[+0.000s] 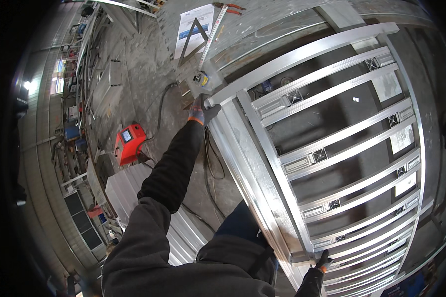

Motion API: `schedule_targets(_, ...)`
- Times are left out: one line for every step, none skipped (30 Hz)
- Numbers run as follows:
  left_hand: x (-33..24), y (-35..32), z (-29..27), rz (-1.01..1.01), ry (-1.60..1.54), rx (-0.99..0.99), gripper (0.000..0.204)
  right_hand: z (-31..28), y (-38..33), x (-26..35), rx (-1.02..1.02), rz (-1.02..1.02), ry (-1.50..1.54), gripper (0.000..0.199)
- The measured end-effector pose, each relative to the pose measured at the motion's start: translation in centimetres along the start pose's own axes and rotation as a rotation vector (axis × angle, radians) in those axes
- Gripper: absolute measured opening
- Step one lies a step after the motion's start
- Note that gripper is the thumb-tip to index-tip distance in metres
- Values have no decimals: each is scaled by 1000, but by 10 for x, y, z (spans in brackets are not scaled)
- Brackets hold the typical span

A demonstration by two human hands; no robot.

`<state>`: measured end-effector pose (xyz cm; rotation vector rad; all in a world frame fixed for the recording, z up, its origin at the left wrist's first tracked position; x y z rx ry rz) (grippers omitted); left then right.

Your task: The person welds multiple joints on a large aluminum frame using a handheld welding torch, then flips the frame to access additional joints. They briefly operate a nearby control panel, reposition the frame, and measure sections with a tape measure before continuing welding.

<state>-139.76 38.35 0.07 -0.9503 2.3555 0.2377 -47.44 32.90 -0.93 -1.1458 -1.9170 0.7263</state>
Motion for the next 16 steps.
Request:
schedule_targets(-4, -1, -2, -25, -15, 6, 55, 2, -2, 2, -9, 0, -7, 74)
schedule_targets(-9, -3, -4, -62, -23, 16, 58, 2, -3, 4, -18, 0, -16, 73)
schedule_targets(-15, -3, -6, -33, -6, 10, 55, 7, -5, 6, -58, -41, -25, 70)
schedule_targets(-19, -3, -8, -15, 19, 9, 52, 8, -4, 8, -57, 8, -58, 70)
schedule_targets(-22, -4, -9, 23, 40, -2, 48, 8, -3, 10, -57, 58, -90, 69)
schedule_targets(-22, -3, -9, -34, 21, 32, 48, 7, -2, 10, -73, 114, -138, 68)
schedule_targets(-19, -5, -9, -72, -4, 56, 48, 7, -4, 10, -38, 38, -76, 67)
schedule_targets(-16, -4, -8, -68, -24, 59, 48, 7, -7, 10, -19, -34, -28, 66)
schedule_targets(-10, -1, -7, -89, -62, 102, 49, 10, -8, 10, -22, -87, 18, 65)
schedule_targets(-4, 1, -7, -71, -91, 123, 50, 11, -8, 13, 6, -83, 18, 65)
schedule_targets(4, 2, -8, -118, -89, 176, 51, 9, -7, 15, 11, -52, 14, 65)
schedule_targets(9, 3, -12, -34, -73, 168, 52, 10, -9, 15, -2, -32, -2, 66)
schedule_targets(14, 2, -15, -13, -31, 191, 53, 11, -12, 13, 21, -42, 54, 67)
schedule_targets(17, 2, -17, 21, 10, 207, 54, 12, -13, 12, 27, -63, 96, 68)
schedule_targets(20, 3, -18, 22, -10, 220, 54, 14, -12, 12, 16, -68, 151, 69)
schedule_targets(22, 3, -18, 37, -30, 227, 54, 13, -14, 10, 29, -81, 138, 69)
Point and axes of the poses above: each hand's wrist, its own y-axis towards the middle knuckle, its own z-axis out of the palm, x = y × z, the point moved 2 cm from there along y, towards the middle knuckle, and after that the axes turned 7 degrees about z, right-handed, at the moved point
